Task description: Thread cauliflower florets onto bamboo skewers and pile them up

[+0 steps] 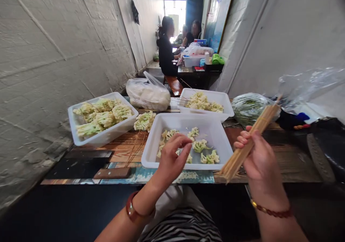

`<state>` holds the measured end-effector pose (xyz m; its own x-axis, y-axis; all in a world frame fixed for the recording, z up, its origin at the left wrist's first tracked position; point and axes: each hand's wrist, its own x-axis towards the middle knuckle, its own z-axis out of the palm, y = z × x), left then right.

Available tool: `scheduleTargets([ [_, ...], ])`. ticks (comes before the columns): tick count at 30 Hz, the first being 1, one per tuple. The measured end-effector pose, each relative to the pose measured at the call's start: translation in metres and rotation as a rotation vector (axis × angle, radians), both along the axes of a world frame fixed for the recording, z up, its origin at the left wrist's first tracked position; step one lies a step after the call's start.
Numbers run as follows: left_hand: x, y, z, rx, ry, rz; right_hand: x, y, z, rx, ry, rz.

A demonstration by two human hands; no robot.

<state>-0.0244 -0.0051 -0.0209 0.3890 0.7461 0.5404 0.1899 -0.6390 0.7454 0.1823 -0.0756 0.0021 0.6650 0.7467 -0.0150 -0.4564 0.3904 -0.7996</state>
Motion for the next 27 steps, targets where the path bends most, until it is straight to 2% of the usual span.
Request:
scheduleTargets([
  [3, 0.005, -0.020, 0.001, 0.020, 0.064, -0.128, -0.012, 0.013, -0.006, 0.115, 0.098, 0.055],
  [6, 0.005, -0.032, -0.001, 0.030, 0.135, -0.158, -0.021, 0.018, -0.007, 0.157, 0.079, 0.009],
  [13, 0.007, -0.034, -0.008, 0.133, 0.279, -0.065, -0.034, 0.021, -0.008, 0.162, 0.021, -0.083],
  [21, 0.004, -0.038, -0.007, 0.299, 0.429, -0.002, -0.043, 0.016, -0.013, 0.103, -0.049, -0.116],
  [27, 0.008, -0.040, -0.007, 0.269, 0.431, 0.012, -0.044, 0.012, -0.014, 0.075, -0.073, -0.126],
])
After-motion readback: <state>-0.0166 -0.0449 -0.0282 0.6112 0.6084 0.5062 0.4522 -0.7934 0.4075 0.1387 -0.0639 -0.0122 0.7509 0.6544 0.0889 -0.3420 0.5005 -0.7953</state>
